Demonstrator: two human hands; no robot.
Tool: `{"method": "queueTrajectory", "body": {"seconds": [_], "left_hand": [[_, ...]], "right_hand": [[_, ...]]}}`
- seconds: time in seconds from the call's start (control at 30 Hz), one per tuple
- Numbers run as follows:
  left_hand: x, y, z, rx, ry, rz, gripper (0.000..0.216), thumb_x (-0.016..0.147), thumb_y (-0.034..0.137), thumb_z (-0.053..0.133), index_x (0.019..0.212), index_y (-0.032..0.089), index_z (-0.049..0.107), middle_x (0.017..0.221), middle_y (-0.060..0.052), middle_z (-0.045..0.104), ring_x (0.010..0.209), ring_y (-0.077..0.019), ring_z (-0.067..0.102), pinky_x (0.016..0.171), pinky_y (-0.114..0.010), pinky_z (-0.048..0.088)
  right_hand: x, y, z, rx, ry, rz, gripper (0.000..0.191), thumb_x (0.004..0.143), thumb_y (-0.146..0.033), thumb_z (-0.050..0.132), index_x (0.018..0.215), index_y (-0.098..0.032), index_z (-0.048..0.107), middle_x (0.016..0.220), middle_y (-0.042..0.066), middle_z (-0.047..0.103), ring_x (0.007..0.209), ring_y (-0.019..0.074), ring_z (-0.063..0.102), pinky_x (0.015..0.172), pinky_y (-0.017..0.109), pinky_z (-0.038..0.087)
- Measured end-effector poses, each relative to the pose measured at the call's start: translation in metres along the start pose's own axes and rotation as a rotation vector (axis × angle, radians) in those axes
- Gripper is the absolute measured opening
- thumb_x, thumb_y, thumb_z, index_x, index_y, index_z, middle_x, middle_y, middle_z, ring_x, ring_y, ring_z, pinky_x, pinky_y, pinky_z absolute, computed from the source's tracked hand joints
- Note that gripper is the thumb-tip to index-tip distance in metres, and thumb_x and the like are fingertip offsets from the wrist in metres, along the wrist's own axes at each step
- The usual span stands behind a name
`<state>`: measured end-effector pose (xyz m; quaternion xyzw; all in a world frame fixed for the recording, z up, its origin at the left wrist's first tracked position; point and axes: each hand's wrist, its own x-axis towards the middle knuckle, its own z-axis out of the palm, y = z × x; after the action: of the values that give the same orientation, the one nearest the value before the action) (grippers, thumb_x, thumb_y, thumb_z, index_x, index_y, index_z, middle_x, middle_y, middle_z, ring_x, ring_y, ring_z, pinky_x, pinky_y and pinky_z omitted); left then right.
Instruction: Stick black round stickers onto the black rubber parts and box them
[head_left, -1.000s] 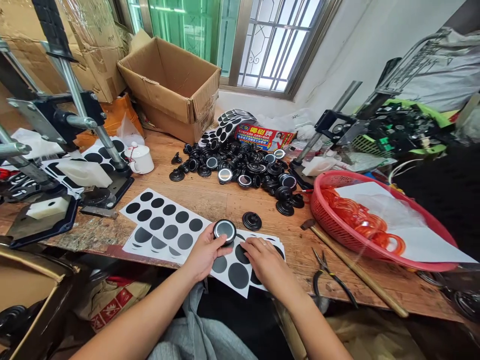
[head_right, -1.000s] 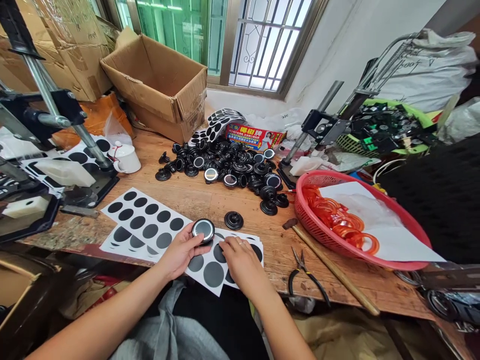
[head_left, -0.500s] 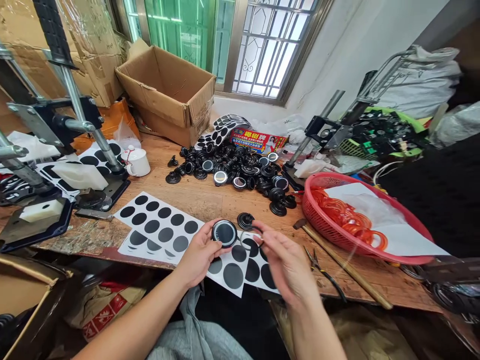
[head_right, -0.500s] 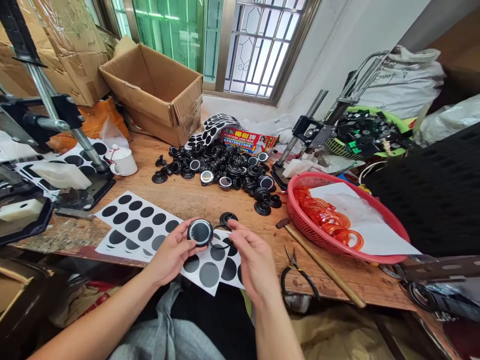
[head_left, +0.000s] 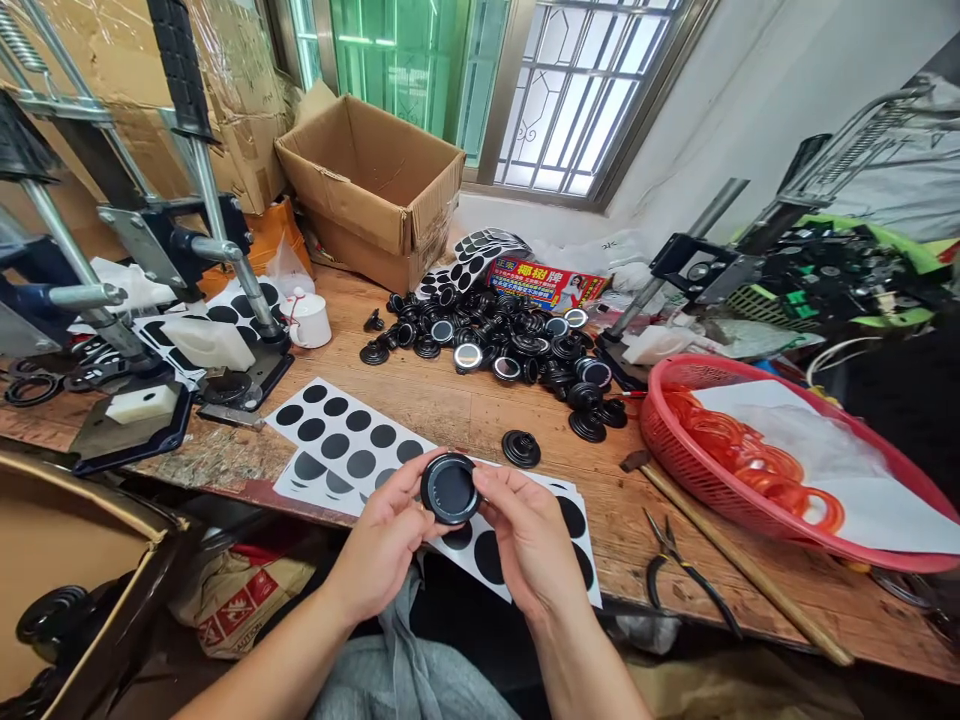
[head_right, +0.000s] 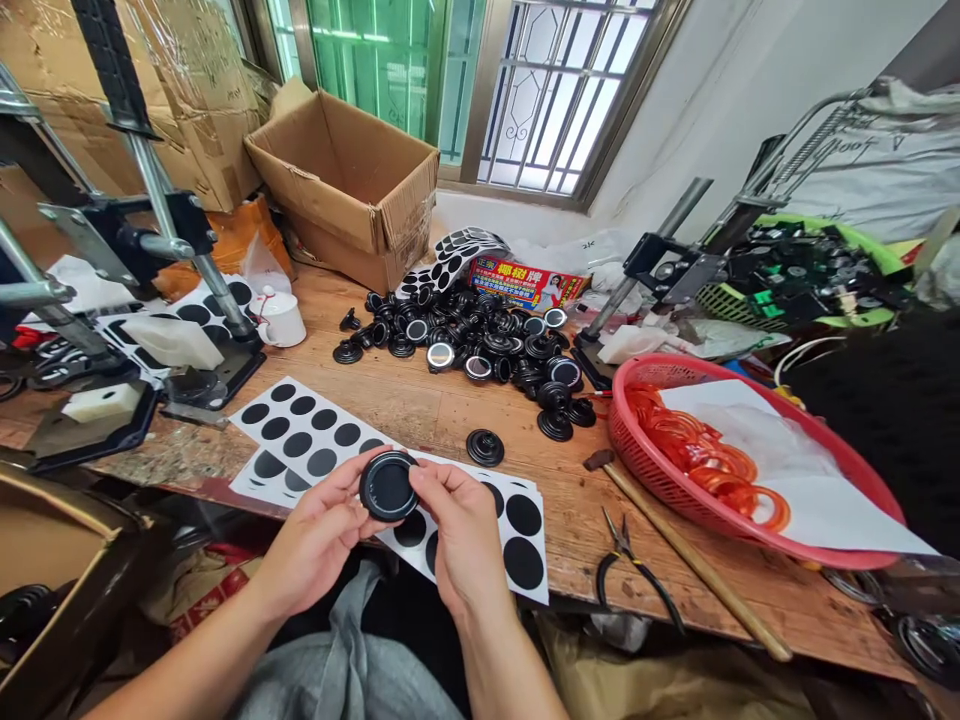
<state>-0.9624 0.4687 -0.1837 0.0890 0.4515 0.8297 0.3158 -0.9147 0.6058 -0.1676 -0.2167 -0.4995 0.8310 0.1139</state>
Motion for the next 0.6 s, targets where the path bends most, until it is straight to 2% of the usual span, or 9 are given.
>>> {"method": "queueTrajectory", "body": {"seconds": [0.43,0.6], "left_hand": [[-0.0018,0.0059,-0.0009,-0.016,0.045,-0.022,0.052,0.069,0.013,0.064,0.119,0.025,0.065,0.129,-0.008,0.061,0.108,-0.0282,0.059,0.09,-0.041,0.05],[-0.0008,0.0051,-0.0022,-0.006,0.007,0.002,0.046,0.077,0.019,0.064,0.122,0.026,0.063,0.131,-0.008,0.06,0.112,-0.03,0.058,0.088,-0.04,0.052]], "right_hand": [[0.0023,0.0001,0.0056,-0.026,0.027,-0.001,0.021,0.066,-0.036,0.08,0.069,-0.017,0.072,0.075,0.004,0.07,0.073,0.0156,0.058,0.073,0.028,0.044],[0.0033,-0.0002,0.0057,-0.026,0.044,-0.012,0.022,0.064,-0.036,0.081,0.068,-0.017,0.072,0.072,0.003,0.069,0.071,0.015,0.057,0.071,0.029,0.044]]}}
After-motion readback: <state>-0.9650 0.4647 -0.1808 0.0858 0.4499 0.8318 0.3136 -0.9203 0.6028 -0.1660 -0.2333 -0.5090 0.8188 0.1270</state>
